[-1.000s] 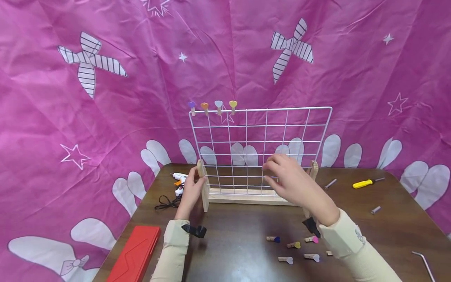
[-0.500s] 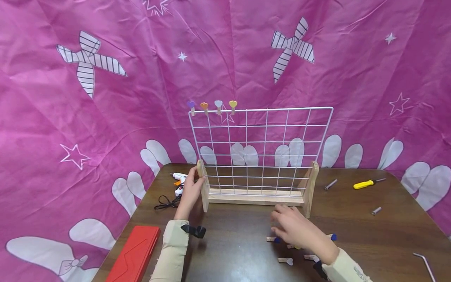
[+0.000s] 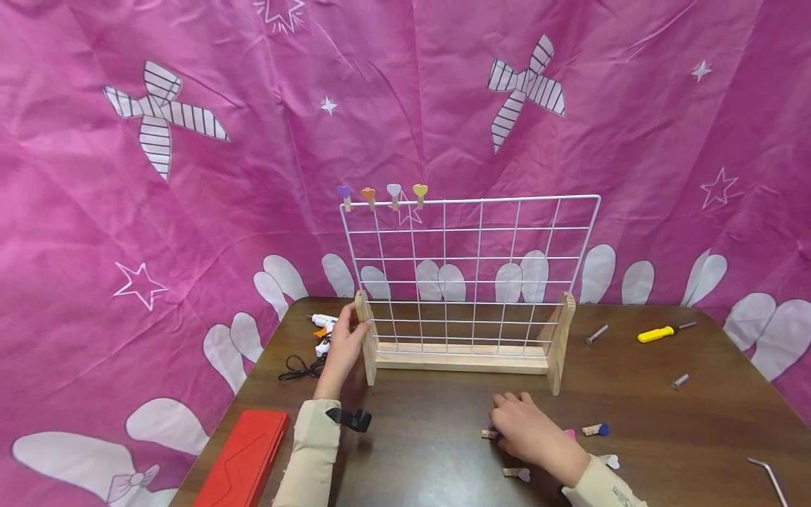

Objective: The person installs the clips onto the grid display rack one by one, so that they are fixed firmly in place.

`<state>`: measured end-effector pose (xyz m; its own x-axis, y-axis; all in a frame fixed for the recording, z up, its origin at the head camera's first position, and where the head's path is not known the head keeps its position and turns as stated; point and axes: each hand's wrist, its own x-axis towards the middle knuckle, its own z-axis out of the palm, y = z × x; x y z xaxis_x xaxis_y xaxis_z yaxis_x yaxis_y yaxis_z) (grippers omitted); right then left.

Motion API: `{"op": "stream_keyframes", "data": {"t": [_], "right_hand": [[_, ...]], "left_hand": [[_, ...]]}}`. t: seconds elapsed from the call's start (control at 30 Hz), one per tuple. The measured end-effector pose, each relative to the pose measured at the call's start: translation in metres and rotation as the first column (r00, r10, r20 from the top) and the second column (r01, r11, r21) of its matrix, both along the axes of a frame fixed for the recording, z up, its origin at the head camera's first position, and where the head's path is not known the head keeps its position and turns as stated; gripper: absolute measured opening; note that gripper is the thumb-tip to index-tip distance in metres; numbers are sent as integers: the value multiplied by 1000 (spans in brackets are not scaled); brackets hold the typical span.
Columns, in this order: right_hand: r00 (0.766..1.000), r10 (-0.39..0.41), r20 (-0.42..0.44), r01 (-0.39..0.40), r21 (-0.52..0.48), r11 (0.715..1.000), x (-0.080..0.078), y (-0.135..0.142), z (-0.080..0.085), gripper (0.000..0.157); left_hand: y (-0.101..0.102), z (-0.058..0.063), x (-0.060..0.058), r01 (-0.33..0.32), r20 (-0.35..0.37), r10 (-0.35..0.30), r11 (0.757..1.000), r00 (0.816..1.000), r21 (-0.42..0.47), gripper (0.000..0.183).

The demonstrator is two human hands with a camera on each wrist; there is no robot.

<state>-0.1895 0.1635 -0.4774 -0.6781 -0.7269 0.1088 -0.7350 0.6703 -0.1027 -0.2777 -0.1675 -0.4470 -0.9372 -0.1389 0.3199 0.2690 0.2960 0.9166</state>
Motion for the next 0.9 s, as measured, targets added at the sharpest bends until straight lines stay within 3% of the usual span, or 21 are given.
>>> {"op": "stream_keyframes", "data": {"t": [0.2, 0.37, 0.5, 0.6, 0.7, 0.9], "right_hand": [[1000, 23, 18, -23, -33, 999, -1, 2, -1, 27], [999, 16, 31, -10, -189, 982, -7, 11, 18, 21], [999, 35, -16, -39, -357, 933, -13, 16, 45, 19], [996, 52, -78, -81, -426, 901, -18, 17, 69, 23], [992, 58, -114, -103, -443, 891, -20, 17, 98, 26], [970, 43, -241, -141, -404, 904, -25, 10, 165, 26]], "left_hand": [[0, -1, 2, 6, 25, -6, 1000, 1000, 5, 41], [0, -2, 2, 27, 29, -27, 1000, 999, 5, 42], [5, 16, 15, 29, 27, -29, 1000, 999, -7, 41], [7, 24, 22, 28, 22, -27, 999, 999, -20, 41], [5, 17, 15, 32, 20, -32, 999, 999, -12, 41], [-1, 0, 0, 30, 5, -31, 999, 1000, 13, 42]]}}
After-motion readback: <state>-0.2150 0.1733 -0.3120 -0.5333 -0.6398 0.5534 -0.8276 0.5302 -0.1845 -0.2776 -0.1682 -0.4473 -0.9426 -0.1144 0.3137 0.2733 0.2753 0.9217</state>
